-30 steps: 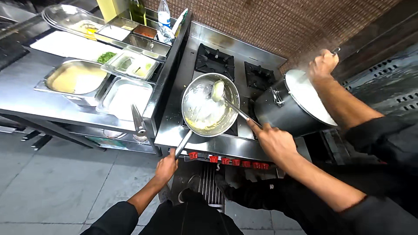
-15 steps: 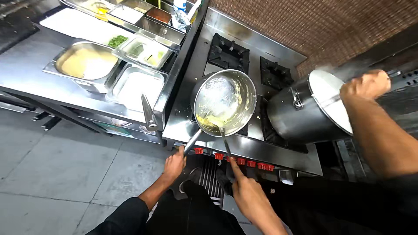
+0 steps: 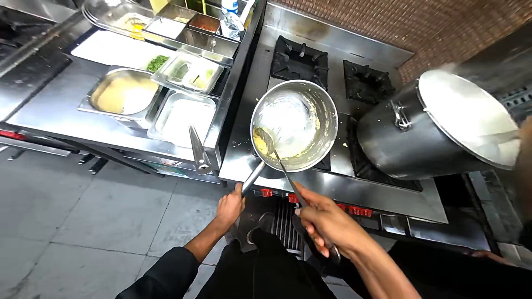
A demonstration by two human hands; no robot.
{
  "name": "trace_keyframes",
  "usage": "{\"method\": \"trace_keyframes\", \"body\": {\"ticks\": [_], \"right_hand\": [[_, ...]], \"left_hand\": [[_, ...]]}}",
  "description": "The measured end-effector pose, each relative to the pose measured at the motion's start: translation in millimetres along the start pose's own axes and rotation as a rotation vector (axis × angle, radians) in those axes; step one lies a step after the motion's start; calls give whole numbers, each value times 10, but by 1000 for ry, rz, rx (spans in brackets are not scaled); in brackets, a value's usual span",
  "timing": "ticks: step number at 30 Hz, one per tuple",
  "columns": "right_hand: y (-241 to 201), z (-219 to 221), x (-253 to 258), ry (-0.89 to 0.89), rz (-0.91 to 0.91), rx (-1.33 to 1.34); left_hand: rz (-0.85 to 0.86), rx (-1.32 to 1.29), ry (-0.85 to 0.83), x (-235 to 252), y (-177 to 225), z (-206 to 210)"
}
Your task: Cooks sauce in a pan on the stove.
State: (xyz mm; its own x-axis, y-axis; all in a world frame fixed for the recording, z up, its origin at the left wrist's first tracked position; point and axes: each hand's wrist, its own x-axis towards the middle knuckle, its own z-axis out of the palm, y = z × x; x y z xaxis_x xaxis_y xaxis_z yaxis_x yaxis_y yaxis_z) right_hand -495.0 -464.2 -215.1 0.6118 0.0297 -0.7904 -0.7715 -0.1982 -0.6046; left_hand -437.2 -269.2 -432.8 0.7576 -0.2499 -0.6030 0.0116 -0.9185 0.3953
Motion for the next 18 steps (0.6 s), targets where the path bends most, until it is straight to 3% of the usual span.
{"method": "trace_keyframes", "body": {"ticks": [4,10,18], "right_hand": [[-19,-290,-82,-145,-80,322],[301,-549,73,-501,-305,882],[616,-428,-131,-443,-619,1052]], "left_hand": [[-6,-7,-9,-6,30,-33],[-29,4,-38,-66,135,-123],[-75,-9,20,-146,206,-152]]}}
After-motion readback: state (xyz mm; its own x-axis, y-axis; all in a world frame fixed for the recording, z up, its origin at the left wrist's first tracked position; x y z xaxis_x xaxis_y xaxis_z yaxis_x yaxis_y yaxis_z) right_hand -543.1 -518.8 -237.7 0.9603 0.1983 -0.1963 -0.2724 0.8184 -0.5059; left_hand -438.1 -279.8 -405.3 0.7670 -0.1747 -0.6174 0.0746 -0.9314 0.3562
